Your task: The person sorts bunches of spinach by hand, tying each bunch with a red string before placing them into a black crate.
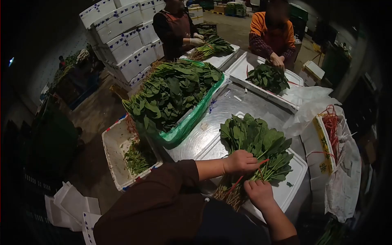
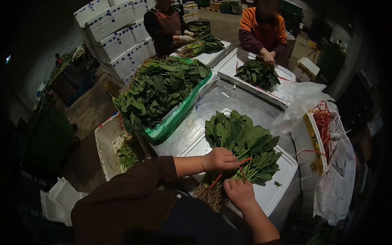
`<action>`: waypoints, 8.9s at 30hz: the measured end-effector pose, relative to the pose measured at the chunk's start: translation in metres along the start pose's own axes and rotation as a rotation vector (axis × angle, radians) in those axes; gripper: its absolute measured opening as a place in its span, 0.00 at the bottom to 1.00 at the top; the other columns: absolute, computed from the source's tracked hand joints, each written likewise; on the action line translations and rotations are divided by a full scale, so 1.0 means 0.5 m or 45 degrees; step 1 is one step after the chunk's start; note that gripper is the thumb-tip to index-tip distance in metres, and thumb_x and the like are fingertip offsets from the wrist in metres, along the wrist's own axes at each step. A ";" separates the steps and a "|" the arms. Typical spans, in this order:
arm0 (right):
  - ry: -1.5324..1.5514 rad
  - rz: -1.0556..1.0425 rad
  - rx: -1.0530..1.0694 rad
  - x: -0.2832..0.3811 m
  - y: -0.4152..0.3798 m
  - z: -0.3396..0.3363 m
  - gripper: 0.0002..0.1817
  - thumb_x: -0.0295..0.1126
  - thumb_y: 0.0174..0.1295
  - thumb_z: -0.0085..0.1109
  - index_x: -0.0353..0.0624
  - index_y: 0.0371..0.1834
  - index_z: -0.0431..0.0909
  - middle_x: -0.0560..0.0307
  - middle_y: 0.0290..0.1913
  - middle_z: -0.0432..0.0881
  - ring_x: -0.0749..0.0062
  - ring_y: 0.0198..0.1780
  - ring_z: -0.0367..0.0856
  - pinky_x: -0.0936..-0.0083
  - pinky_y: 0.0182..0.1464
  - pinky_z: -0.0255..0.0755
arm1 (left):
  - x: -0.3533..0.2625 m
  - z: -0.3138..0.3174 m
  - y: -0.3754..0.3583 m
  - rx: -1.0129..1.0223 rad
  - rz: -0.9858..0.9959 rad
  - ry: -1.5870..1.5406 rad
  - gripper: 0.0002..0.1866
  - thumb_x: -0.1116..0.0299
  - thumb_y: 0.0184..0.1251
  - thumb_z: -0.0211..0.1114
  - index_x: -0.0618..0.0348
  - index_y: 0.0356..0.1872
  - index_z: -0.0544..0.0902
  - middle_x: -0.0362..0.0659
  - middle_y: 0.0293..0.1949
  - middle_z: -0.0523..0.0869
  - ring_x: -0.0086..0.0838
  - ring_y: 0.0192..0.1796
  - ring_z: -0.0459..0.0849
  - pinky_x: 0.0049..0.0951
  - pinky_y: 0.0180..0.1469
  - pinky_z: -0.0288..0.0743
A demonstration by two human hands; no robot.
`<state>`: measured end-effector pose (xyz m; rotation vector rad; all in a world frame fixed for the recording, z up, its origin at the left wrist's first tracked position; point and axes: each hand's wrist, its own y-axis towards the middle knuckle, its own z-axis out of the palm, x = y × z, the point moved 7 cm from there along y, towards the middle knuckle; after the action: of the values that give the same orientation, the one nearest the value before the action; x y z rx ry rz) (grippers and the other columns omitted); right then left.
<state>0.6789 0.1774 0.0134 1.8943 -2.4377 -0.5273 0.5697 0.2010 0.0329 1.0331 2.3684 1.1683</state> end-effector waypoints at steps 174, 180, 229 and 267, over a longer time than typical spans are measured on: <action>2.801 1.296 -0.484 -0.096 -0.107 0.275 0.23 0.46 0.57 0.65 0.44 0.51 0.78 0.57 0.47 0.81 0.74 0.47 0.78 0.75 0.49 0.72 | 0.010 0.157 -0.257 0.361 -2.378 -1.686 0.34 0.43 0.62 0.59 0.62 0.58 0.71 0.47 0.52 0.79 0.36 0.50 0.80 0.36 0.50 0.74; 2.800 1.097 -0.685 -0.078 -0.121 0.126 0.27 0.46 0.51 0.70 0.42 0.49 0.77 0.57 0.44 0.81 0.74 0.45 0.79 0.75 0.47 0.73 | -0.066 0.098 -0.214 0.328 -2.315 -1.501 0.44 0.35 0.56 0.61 0.56 0.66 0.64 0.51 0.60 0.73 0.44 0.60 0.74 0.48 0.57 0.71; 1.634 2.354 -0.509 -0.281 -1.715 -0.455 0.42 0.66 0.50 0.58 0.44 0.59 0.73 0.52 0.55 0.77 0.65 0.53 0.78 0.67 0.52 0.72 | -1.341 0.828 0.656 1.145 -1.619 -2.381 0.21 0.53 0.66 0.60 0.57 0.53 0.76 0.44 0.48 0.82 0.33 0.47 0.82 0.36 0.51 0.76; 0.558 2.204 -0.104 -0.434 -1.658 -0.380 0.55 0.70 0.57 0.42 0.32 0.72 0.41 0.32 0.72 0.45 0.39 0.72 0.46 0.56 0.70 0.47 | -1.117 0.869 0.848 1.033 -0.023 -0.196 0.38 0.34 0.64 0.44 0.43 0.70 0.60 0.51 0.69 0.62 0.51 0.69 0.59 0.47 0.69 0.53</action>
<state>1.5564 0.1578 0.0129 -0.4684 -2.4872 -0.0371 1.3936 0.2178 0.0708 1.2483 2.7449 0.0581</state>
